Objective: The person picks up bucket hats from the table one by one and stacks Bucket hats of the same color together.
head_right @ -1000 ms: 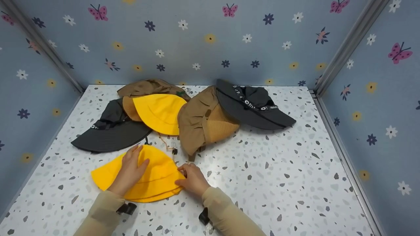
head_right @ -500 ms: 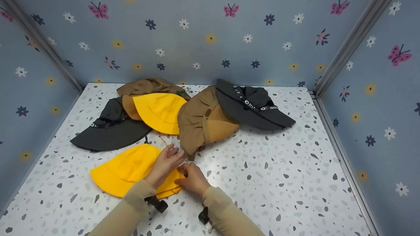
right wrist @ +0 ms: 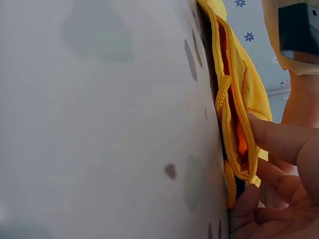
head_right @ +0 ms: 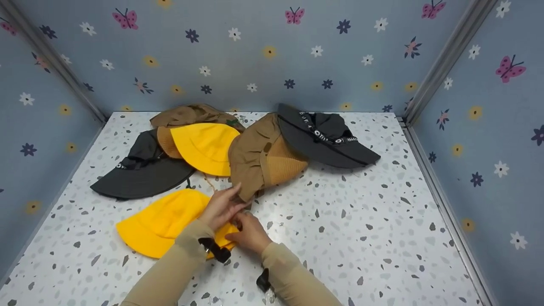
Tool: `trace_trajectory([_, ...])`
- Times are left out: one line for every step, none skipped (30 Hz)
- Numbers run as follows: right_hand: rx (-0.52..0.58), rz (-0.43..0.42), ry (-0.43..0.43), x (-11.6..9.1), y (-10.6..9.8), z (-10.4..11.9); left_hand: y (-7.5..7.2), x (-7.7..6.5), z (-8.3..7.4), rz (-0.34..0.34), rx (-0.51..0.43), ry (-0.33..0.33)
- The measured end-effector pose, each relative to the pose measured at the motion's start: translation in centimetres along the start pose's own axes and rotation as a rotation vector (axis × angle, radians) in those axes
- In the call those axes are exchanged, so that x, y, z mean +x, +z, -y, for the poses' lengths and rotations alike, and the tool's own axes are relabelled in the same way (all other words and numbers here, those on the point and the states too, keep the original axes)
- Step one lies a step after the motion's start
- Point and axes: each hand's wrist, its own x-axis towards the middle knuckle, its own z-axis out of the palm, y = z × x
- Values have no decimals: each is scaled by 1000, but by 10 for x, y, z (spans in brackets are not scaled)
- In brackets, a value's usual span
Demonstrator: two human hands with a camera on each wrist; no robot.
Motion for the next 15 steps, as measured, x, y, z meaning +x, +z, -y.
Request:
trace_trajectory([4,2,2,0,0,0,0,0,0,-1,1,0])
trace_trajectory([6,3,3,0,0,0,1,0,0,-1,3,1])
trace_trajectory([7,4,5,0,0,0,1,0,-1,0,7,5])
trace_trajectory([5,3,5,0,0,0,1,0,-1,3,9,10])
trace_trajectory([2,2,7,-1,-1,1,1,1,-1,6,14,14])
trace_trajectory([-3,2,5,-1,-1,1,1,1,0,13,22,21])
trace_trajectory([-8,1,2,-1,-2,1,1,1,0,22,29,27])
trace_trajectory([-11,0,3,-1,-2,1,1,1,0,29,32,32])
trace_trajectory([-12,-1,4,-1,-2,1,0,2,0,33,35,36])
trace_trajectory([-11,0,2,-1,-2,1,0,2,0,39,38,38])
trace_trajectory([-9,2,1,-1,-2,0,0,2,0,40,42,36])
trace_trajectory([-7,7,-1,0,-2,0,0,2,1,42,46,35])
trace_trajectory([-1,10,2,0,-2,-1,0,2,1,43,51,35])
trace_trajectory([8,12,5,0,-2,-1,0,2,1,42,57,34])
trace_trajectory([20,16,6,1,-2,-2,0,2,1,40,63,33])
